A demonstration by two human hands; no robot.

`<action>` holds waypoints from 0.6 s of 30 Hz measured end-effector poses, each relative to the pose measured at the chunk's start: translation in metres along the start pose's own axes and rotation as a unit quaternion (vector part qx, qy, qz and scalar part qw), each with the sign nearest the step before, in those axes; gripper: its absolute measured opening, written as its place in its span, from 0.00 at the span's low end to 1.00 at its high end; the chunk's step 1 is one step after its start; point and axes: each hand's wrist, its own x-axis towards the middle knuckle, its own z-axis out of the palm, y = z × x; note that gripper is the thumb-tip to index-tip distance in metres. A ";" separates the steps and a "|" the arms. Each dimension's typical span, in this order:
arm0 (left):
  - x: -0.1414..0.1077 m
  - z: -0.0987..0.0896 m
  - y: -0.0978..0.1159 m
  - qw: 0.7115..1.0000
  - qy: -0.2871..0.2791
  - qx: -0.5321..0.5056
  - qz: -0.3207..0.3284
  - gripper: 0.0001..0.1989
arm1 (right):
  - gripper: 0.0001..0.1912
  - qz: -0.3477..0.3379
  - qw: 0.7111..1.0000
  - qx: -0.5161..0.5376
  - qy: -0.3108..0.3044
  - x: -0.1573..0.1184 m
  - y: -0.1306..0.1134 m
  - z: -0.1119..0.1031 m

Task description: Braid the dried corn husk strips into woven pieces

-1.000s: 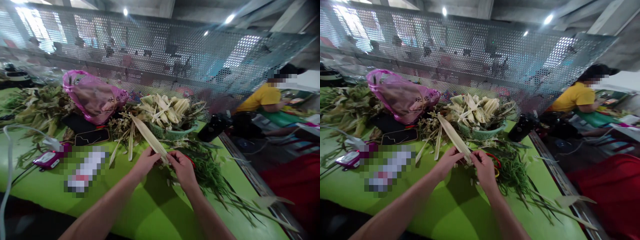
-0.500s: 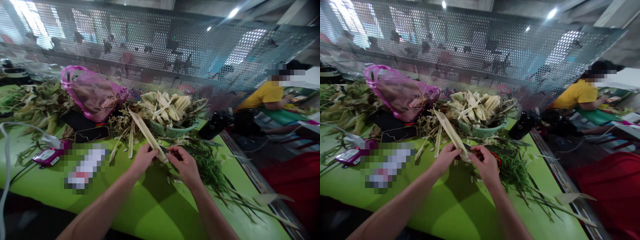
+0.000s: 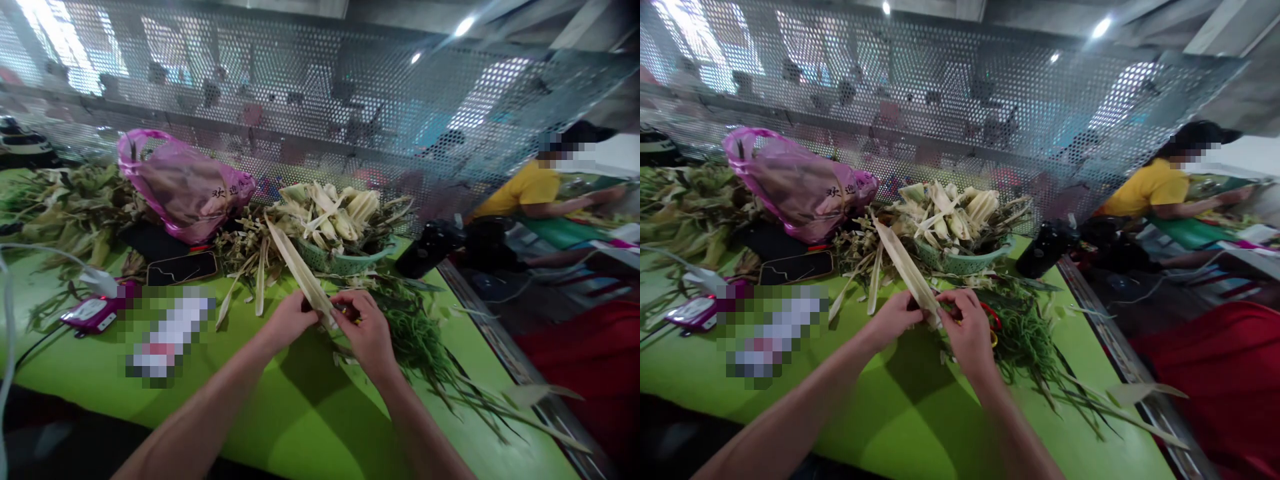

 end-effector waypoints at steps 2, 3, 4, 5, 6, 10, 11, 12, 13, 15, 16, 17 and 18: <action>0.001 0.000 -0.002 0.999 -0.017 0.009 0.027 0.12 | 0.08 -0.011 0.999 -0.031 -0.027 0.000 -0.001 0.000; 0.001 -0.001 -0.003 0.999 -0.020 0.018 0.041 0.12 | 0.09 -0.007 0.998 -0.045 -0.037 0.000 -0.001 0.000; 0.001 -0.001 -0.003 0.998 -0.023 0.033 0.052 0.12 | 0.10 -0.001 0.997 -0.056 -0.045 0.000 -0.001 0.000; 0.001 -0.001 -0.003 0.997 -0.024 0.048 0.060 0.12 | 0.10 0.006 0.996 -0.065 -0.053 0.000 0.000 0.001; 0.001 0.000 -0.002 0.996 -0.027 0.061 0.065 0.13 | 0.10 0.012 0.996 -0.070 -0.060 0.000 0.002 0.001; 0.000 0.001 0.001 0.995 -0.057 0.067 0.055 0.14 | 0.07 0.037 0.996 -0.049 -0.059 0.001 0.006 0.002; 0.000 0.001 0.001 0.996 -0.058 0.058 0.044 0.14 | 0.07 0.052 0.997 -0.027 -0.048 0.001 0.006 0.002; 0.001 0.000 0.001 0.997 -0.054 0.052 0.032 0.15 | 0.08 0.071 0.997 0.003 -0.037 0.001 0.005 0.001; 0.001 -0.002 0.001 0.997 -0.046 0.054 0.022 0.16 | 0.09 0.091 0.995 0.035 -0.025 0.001 0.005 0.000; 0.000 -0.007 0.001 0.996 -0.015 0.090 0.008 0.17 | 0.11 0.126 0.987 0.098 -0.003 0.002 0.003 -0.003; 0.000 -0.009 0.000 0.992 0.003 0.127 0.005 0.17 | 0.12 0.138 0.983 0.123 0.007 0.002 0.002 -0.004; -0.001 -0.013 0.000 0.986 0.026 0.162 0.001 0.17 | 0.12 0.148 0.978 0.145 0.018 0.003 0.001 -0.005; -0.003 -0.016 -0.001 0.981 0.046 0.188 -0.004 0.16 | 0.13 0.157 0.974 0.162 0.027 0.003 0.000 -0.006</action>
